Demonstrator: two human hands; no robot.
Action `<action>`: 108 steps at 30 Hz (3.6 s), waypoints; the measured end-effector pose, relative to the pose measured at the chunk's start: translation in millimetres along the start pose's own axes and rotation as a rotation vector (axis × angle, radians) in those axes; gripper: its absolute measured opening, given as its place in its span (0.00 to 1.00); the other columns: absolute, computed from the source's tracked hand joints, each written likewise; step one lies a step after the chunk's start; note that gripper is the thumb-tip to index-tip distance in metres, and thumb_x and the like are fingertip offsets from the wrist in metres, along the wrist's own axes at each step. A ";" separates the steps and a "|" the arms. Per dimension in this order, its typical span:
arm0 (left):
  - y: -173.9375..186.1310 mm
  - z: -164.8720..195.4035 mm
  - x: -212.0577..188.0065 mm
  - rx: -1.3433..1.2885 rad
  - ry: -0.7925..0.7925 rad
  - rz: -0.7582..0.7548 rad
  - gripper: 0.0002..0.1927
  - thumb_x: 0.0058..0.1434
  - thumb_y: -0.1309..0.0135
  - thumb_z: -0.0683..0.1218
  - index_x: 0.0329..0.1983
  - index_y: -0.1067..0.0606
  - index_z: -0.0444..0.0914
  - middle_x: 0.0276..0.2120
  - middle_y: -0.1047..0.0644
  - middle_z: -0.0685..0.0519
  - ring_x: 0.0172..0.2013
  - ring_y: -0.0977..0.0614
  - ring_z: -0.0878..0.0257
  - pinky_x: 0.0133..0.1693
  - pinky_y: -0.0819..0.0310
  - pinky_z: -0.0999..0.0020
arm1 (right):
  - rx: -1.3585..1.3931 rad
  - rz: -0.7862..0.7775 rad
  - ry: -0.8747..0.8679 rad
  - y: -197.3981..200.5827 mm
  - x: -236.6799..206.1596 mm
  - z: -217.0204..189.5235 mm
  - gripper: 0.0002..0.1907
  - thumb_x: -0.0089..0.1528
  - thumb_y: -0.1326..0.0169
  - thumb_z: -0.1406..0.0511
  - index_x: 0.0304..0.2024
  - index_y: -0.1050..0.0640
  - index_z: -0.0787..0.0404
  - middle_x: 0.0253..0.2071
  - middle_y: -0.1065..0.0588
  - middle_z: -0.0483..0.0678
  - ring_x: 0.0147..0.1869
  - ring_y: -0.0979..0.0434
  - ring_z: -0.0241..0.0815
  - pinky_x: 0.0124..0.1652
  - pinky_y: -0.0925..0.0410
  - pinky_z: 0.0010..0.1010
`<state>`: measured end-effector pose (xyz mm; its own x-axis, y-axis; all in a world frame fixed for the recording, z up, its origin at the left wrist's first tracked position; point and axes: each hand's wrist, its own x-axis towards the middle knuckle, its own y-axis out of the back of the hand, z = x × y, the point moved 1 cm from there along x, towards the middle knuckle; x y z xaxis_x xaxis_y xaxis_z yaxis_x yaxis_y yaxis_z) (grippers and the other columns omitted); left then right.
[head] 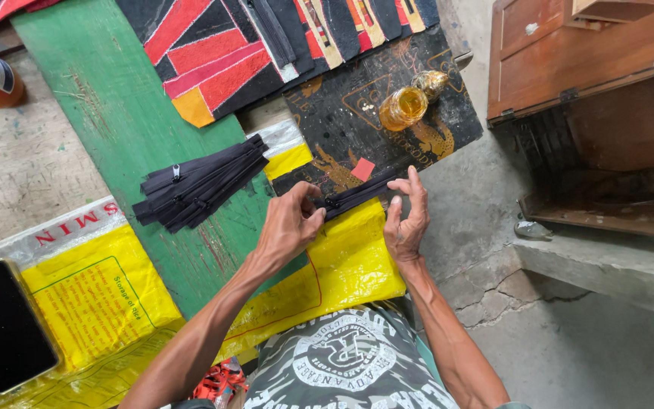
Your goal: The person aligns a patchwork fabric panel with a white zipper slot on the workbench, presses along the zipper opening, and stacks the finished panel with others. They then take black zipper strips, dip them in a jar of glue, and press a small red piece onto a strip, adding it to a bundle of prepared zippers.
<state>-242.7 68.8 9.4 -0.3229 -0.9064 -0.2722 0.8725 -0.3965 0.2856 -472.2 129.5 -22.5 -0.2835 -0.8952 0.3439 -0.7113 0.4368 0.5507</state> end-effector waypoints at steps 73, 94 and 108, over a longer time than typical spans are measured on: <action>19.0 30.9 74.5 0.613 -0.299 -0.289 0.37 0.49 0.33 0.45 0.65 0.31 0.44 0.45 0.30 0.42 0.46 0.24 0.43 0.44 0.29 0.49 | -0.682 -0.475 0.280 18.2 191.8 0.8 0.26 0.42 0.41 0.72 0.44 0.15 0.55 0.78 0.56 0.60 0.79 0.62 0.67 0.66 0.59 0.65; 21.0 27.1 68.3 0.628 -0.306 -0.289 0.38 0.50 0.33 0.46 0.65 0.32 0.44 0.45 0.30 0.40 0.45 0.24 0.43 0.44 0.29 0.49 | -0.132 -0.364 -0.079 57.1 160.9 6.4 0.29 0.50 0.46 0.69 0.55 0.19 0.49 0.71 0.36 0.53 0.74 0.40 0.54 0.69 0.45 0.48; 21.9 22.8 62.9 0.579 -0.341 -0.280 0.37 0.49 0.33 0.44 0.64 0.30 0.43 0.46 0.29 0.41 0.47 0.24 0.42 0.44 0.29 0.50 | 0.611 0.055 -0.075 88.0 94.4 -46.5 0.19 0.64 0.52 0.81 0.47 0.16 0.60 0.60 0.25 0.52 0.64 0.28 0.41 0.67 0.35 0.34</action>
<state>-252.3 -0.2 19.5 -0.6845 -0.7170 -0.1318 0.4366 -0.5480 0.7134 -531.7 87.5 93.8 -0.3585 -0.8864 0.2929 -0.9280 0.3725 -0.0087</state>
